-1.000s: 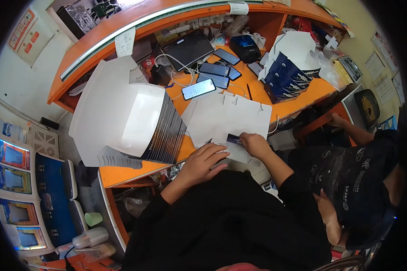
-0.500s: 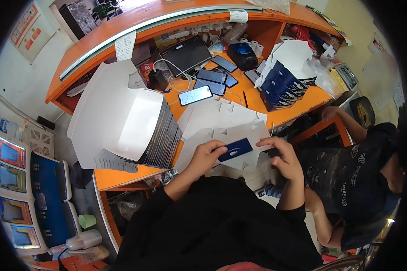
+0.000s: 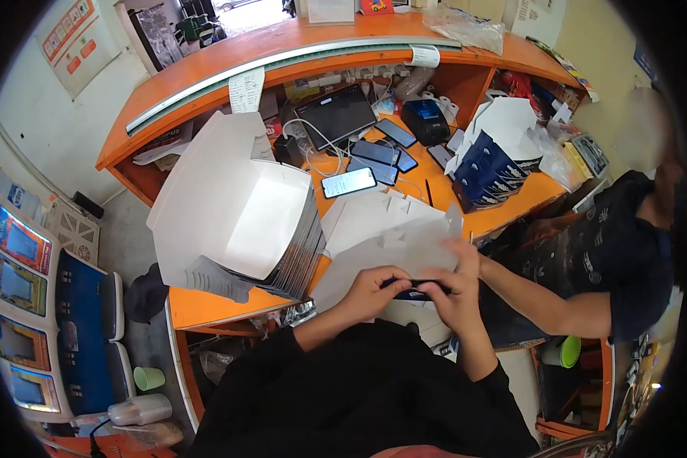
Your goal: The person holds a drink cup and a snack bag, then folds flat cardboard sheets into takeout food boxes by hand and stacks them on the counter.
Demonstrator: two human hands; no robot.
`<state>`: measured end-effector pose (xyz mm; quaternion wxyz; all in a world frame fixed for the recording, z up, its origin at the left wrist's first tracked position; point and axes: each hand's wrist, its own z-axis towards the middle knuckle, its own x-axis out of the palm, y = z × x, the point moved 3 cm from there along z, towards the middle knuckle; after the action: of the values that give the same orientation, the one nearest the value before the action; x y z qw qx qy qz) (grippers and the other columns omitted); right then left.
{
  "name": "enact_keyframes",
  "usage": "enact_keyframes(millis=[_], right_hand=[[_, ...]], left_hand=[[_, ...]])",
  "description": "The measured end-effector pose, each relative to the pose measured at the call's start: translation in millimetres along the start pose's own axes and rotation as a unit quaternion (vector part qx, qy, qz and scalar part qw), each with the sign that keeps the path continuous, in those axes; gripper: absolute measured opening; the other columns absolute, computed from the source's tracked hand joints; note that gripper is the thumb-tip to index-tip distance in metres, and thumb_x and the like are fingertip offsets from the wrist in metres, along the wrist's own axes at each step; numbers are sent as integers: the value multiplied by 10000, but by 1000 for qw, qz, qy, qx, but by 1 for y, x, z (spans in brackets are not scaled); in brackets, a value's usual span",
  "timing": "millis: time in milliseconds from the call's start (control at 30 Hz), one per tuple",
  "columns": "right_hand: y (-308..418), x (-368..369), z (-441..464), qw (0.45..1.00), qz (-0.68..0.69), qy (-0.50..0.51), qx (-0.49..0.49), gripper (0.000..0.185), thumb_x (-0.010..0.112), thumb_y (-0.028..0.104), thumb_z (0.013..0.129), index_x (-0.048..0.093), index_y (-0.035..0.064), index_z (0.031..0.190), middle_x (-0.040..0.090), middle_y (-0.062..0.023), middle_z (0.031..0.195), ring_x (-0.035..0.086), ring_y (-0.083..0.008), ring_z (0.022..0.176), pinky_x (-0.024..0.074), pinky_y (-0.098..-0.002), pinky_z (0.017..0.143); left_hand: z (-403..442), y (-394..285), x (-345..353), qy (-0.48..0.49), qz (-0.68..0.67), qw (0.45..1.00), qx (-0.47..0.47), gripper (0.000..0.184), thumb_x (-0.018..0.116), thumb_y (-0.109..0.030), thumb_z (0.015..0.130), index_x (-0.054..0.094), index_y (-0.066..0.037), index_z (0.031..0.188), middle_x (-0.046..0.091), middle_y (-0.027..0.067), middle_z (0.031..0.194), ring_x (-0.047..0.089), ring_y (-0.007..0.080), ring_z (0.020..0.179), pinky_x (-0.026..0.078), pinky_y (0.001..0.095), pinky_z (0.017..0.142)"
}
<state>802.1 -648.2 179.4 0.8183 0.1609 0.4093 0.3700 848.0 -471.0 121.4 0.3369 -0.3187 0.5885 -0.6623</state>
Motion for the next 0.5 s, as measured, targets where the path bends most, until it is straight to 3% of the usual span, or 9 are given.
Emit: enact_keyframes(millis=[67,100,167,200,300,333,400,433,500], right_hand=[[-9,-10,4,979,138,-101,109,500,748,267,807,573,87,1240,519,-153,1294,503,-330,1217,338,-442,1067],[-19,-18,7,938,246,-140,202,564,713,258,840,482,75,1321,497,-164,1326,493,-335,1235,341,-437,1073],[-44,-36,2,787,439,-206,380,700,644,240,905,300,51,1484,453,-186,1389,474,-345,1270,347,-425,1084],[-71,-43,-7,722,546,-122,406,689,606,176,903,279,-8,1482,460,-195,1385,496,-323,1249,383,-394,1059],[-19,-44,11,783,527,-208,259,611,547,177,939,308,-59,1450,493,-207,1353,516,-310,1228,393,-389,1053],[-17,-41,8,815,484,-249,201,494,496,207,971,421,-56,1382,529,-249,1299,525,-318,1227,413,-412,1042],[-12,-31,-11,902,352,-229,103,474,483,243,987,453,-59,1351,541,-250,1284,510,-344,1242,395,-436,1054],[0,-26,-14,934,281,-216,53,468,477,261,995,469,-61,1335,548,-251,1276,503,-357,1249,386,-448,1060],[32,-16,-12,973,145,-85,-156,369,408,258,1014,636,-25,1080,681,-216,1052,594,-419,1125,415,-536,1022]], left_hand=[[-5,-17,-3,46,99,988,108,57,639,-32,905,674,-9,943,655,53,852,621,124,773,485,218,677],[-7,-21,-3,89,63,985,132,70,623,-1,891,671,-1,942,651,62,847,639,138,788,500,231,697],[-16,-29,1,172,-12,969,174,118,592,62,861,665,14,941,642,79,836,675,166,818,529,257,738],[-16,-37,1,211,24,961,179,168,544,113,842,664,21,914,662,88,896,699,192,823,553,280,744],[-11,-21,-5,262,133,952,88,154,594,-8,885,648,-2,1030,648,128,1058,675,208,967,530,310,830],[-8,-26,-9,199,150,960,128,200,588,-89,912,617,-14,1096,630,129,1106,645,205,1032,509,323,870],[-4,-38,-15,70,181,960,203,337,578,-249,966,555,-39,1229,593,131,1202,584,200,1162,465,347,950],[0,-38,-16,37,63,981,180,407,557,-316,973,512,-46,1273,576,125,1220,557,192,1185,440,350,975],[7,-36,-15,-31,-175,976,127,549,516,-451,988,427,-59,1361,543,113,1258,502,177,1231,392,355,1025]])
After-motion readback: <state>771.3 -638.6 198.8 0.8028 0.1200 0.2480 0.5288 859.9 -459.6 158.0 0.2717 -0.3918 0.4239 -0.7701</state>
